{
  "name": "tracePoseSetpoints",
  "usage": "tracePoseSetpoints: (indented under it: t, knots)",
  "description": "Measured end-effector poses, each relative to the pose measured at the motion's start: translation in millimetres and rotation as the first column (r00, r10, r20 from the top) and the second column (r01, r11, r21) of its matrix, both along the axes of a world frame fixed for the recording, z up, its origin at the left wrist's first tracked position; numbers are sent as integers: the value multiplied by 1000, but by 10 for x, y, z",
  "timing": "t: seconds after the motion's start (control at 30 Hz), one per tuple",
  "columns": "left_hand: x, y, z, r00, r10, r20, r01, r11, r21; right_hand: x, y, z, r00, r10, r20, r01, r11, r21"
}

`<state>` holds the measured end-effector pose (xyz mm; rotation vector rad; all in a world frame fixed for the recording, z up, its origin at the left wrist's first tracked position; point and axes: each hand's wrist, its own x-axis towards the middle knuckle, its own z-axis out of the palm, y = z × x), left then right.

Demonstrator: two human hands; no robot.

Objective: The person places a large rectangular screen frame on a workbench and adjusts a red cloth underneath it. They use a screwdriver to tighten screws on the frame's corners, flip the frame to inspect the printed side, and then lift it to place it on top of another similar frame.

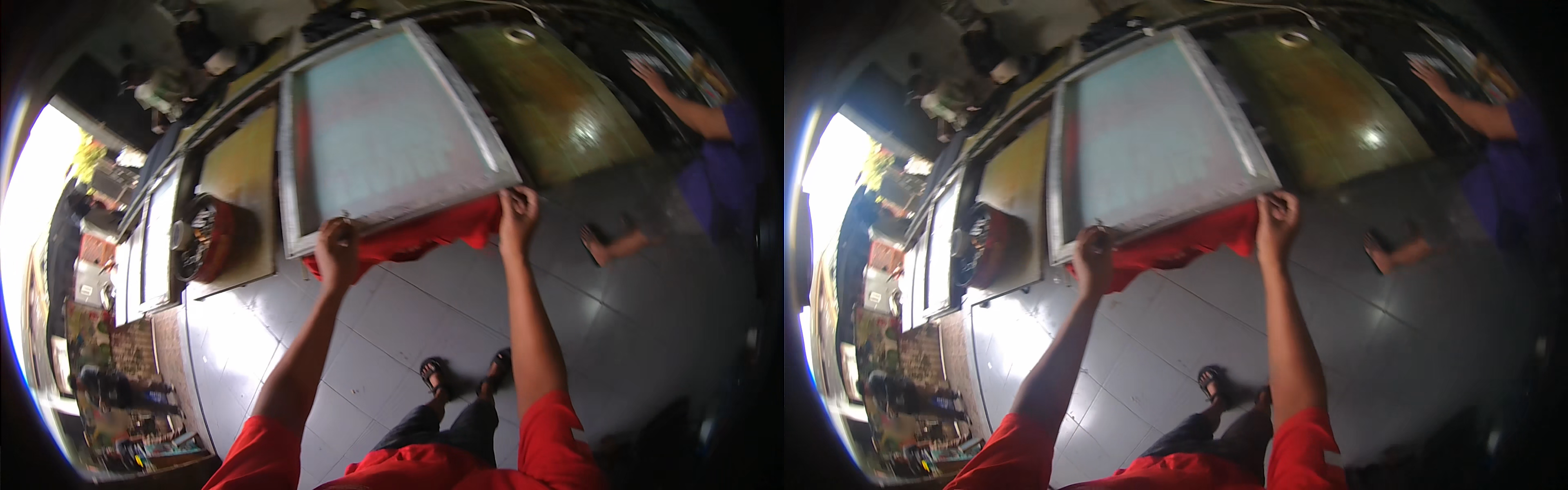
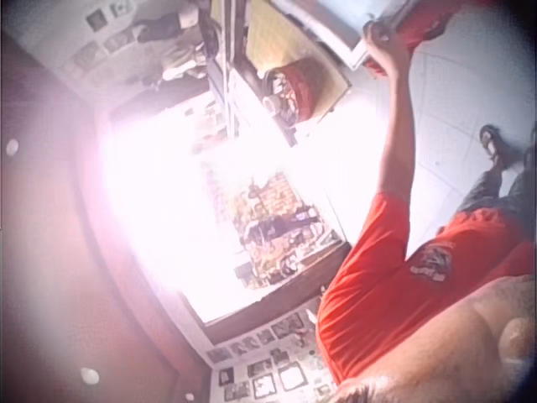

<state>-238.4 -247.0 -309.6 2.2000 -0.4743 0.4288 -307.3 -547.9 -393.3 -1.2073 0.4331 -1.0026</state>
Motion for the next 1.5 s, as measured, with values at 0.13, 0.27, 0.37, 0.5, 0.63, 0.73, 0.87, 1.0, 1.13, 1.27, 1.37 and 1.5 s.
tracePoseSetpoints:
  t: [0.13,0.27,0.37,0.5,0.63,0.73,0.87,1.0,1.13,1.27,1.37,1.5]
  knots:
    - [-22,-46,8,996,14,85,-19,998,65,8,-12,39,999,0,33,-2,999,51]
    - [-45,-78,52,999,17,40,-21,995,94,28,25,140,998,-34,51,28,992,121]
    - [-53,-80,54,999,-5,52,1,997,81,30,55,192,998,-60,37,54,990,133]
    - [-44,-63,31,997,-13,81,3,993,117,33,73,196,996,-66,51,56,982,183]
    - [-20,-47,7,997,4,79,-16,988,151,46,58,164,998,-47,34,36,961,273]
    - [-12,-47,-12,997,11,78,-21,991,132,41,47,151,999,-32,21,24,945,326]
    - [-15,-48,-12,998,16,64,-24,992,122,34,36,184,997,-41,-62,56,960,275]
    - [-17,-52,8,996,-3,90,-6,994,109,24,-18,247,995,11,-104,27,932,360]
    - [-18,-51,9,993,-5,119,-9,993,114,-24,-24,267,997,74,-38,-50,903,426]
    - [-13,-50,-3,997,-2,83,-4,997,76,-49,-37,274,994,105,0,-93,875,475]
    - [-12,-50,4,997,3,78,-10,996,85,-51,-63,276,992,129,2,-113,860,498]
    - [-30,-59,23,996,3,85,-10,996,85,-56,-60,244,992,126,10,-116,871,477]
